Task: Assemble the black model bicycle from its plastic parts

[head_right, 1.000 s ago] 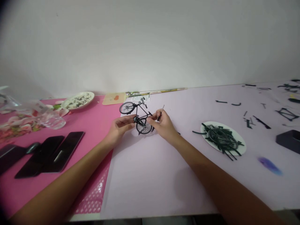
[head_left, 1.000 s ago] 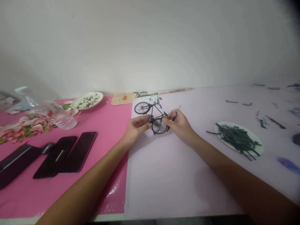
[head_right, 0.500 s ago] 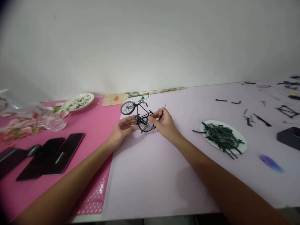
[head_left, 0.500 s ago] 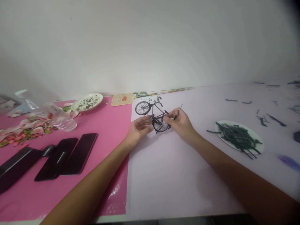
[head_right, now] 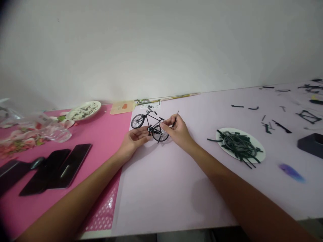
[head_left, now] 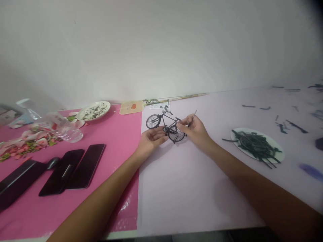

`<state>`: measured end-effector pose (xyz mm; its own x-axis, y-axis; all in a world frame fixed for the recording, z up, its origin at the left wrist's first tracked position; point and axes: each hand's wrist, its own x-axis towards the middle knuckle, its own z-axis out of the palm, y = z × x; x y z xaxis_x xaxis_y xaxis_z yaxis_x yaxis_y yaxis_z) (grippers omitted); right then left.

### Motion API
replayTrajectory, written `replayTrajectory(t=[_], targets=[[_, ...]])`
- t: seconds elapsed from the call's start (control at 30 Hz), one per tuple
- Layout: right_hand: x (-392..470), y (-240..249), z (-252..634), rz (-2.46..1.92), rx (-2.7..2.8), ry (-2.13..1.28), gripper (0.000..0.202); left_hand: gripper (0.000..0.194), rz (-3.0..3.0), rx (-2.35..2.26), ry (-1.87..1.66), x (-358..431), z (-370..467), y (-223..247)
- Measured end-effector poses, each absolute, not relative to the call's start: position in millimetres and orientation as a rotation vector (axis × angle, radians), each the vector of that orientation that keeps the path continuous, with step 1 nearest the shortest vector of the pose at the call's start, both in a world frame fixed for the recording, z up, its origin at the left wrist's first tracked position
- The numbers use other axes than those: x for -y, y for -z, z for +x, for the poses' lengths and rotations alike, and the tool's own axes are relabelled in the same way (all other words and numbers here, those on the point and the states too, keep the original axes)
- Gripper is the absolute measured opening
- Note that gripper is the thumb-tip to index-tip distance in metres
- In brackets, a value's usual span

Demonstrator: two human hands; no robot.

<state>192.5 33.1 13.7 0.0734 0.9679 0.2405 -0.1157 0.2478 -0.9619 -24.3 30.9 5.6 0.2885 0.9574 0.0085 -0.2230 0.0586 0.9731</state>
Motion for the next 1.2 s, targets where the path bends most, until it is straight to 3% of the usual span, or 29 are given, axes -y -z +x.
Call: replayTrajectory(t=[0.23, 0.73, 0.93, 1.07, 1.2], targets=[[-36.0, -12.1, 193.5, -0.937, 1.182, -1.003, 0.059, 0.068, 1.066, -0.712, -1.016, -26.6, -20.4, -2.1], [-32.3, -15.7, 191.7, -0.978, 1.203, -0.972, 0.057, 0.066, 1.086, -0.818, -0.967, -26.1, -21.4, 3.2], [-26.4, -20.5, 195.4, -1.098, 1.373, -0.578, 0.034, 0.062, 1.066, -0.783, -0.982, -27.0, -21.2, 7.3], [-20.7, -31.2, 199.3, -1.149, 1.432, -0.257, 0.046, 0.061, 1.048, -0.796, -1.006, -27.7, -21.0, 9.3], [-16.0, -39.0, 196.1, -1.133, 1.585, -0.088, 0.034, 0.056, 1.046, -0.792, -1.044, -26.2, -19.0, 6.7]])
